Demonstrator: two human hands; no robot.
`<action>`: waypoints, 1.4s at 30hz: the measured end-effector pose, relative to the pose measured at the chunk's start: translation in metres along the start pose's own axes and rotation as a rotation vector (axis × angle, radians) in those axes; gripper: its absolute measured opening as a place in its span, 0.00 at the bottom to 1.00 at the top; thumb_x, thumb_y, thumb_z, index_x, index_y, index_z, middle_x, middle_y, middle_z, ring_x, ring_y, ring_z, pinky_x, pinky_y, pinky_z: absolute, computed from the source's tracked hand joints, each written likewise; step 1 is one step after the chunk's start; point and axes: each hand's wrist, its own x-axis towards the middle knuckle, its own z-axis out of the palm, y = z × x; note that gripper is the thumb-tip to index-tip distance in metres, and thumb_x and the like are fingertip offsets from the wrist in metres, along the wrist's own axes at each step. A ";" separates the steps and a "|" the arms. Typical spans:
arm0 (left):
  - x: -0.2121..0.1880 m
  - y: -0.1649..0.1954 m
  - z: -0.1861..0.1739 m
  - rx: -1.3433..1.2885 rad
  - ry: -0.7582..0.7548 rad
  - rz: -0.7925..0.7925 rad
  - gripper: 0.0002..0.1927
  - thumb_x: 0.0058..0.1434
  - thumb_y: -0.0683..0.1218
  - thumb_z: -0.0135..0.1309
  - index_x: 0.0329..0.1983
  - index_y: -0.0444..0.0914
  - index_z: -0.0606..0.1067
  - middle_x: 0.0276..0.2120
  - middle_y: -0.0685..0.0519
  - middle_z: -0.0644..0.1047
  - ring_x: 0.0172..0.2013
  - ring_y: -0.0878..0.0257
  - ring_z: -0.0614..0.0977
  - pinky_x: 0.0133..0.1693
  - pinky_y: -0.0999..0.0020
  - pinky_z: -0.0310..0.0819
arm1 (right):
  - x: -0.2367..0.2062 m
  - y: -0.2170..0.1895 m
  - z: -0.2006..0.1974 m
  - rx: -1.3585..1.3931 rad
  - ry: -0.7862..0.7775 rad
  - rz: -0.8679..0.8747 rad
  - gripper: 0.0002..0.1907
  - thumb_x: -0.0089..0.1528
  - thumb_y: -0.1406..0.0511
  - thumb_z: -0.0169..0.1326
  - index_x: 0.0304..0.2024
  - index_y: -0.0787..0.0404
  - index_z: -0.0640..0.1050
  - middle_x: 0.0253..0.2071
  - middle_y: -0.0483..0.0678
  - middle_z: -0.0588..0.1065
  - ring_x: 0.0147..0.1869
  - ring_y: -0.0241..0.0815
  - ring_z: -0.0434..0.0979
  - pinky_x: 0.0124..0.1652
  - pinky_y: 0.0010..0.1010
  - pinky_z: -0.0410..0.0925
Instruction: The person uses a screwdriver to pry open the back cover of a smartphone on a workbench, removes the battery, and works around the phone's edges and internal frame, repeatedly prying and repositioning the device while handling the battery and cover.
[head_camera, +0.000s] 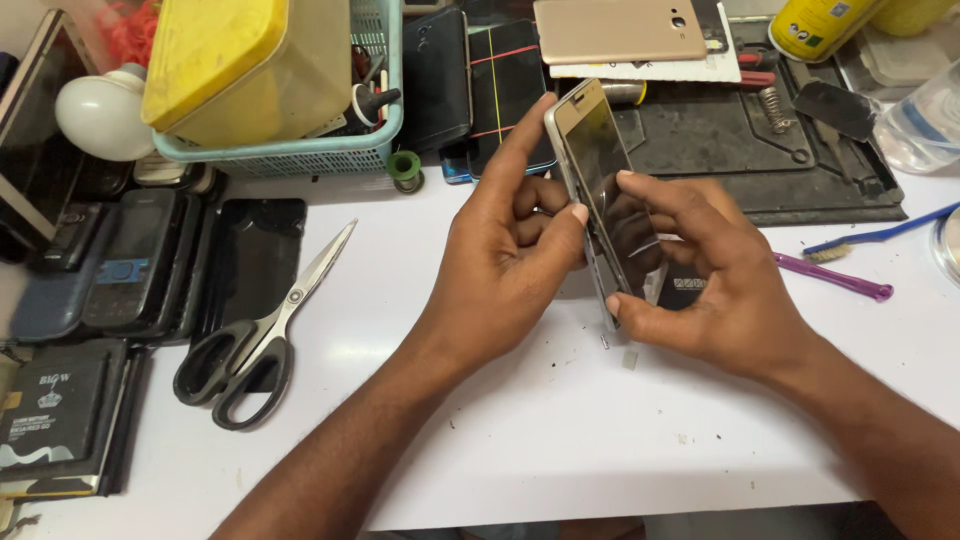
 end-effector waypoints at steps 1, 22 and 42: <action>0.000 0.002 0.000 0.048 0.022 -0.019 0.39 0.70 0.39 0.48 0.82 0.38 0.47 0.36 0.55 0.74 0.35 0.73 0.79 0.38 0.75 0.79 | 0.000 -0.001 0.000 -0.003 -0.004 -0.008 0.47 0.50 0.68 0.67 0.71 0.54 0.65 0.59 0.53 0.65 0.63 0.47 0.74 0.57 0.34 0.76; -0.004 0.010 0.009 0.195 0.216 -0.114 0.38 0.59 0.39 0.47 0.74 0.35 0.52 0.37 0.47 0.83 0.30 0.71 0.82 0.29 0.76 0.76 | 0.001 -0.006 0.011 -0.353 0.048 -0.184 0.45 0.44 0.64 0.69 0.66 0.56 0.73 0.58 0.58 0.70 0.61 0.51 0.74 0.55 0.39 0.71; -0.006 0.005 0.006 0.274 0.238 -0.026 0.34 0.59 0.38 0.48 0.69 0.30 0.55 0.32 0.48 0.82 0.25 0.74 0.80 0.25 0.77 0.74 | 0.001 -0.009 0.005 -0.238 -0.041 -0.118 0.46 0.43 0.65 0.70 0.65 0.57 0.74 0.56 0.53 0.73 0.56 0.43 0.76 0.52 0.31 0.71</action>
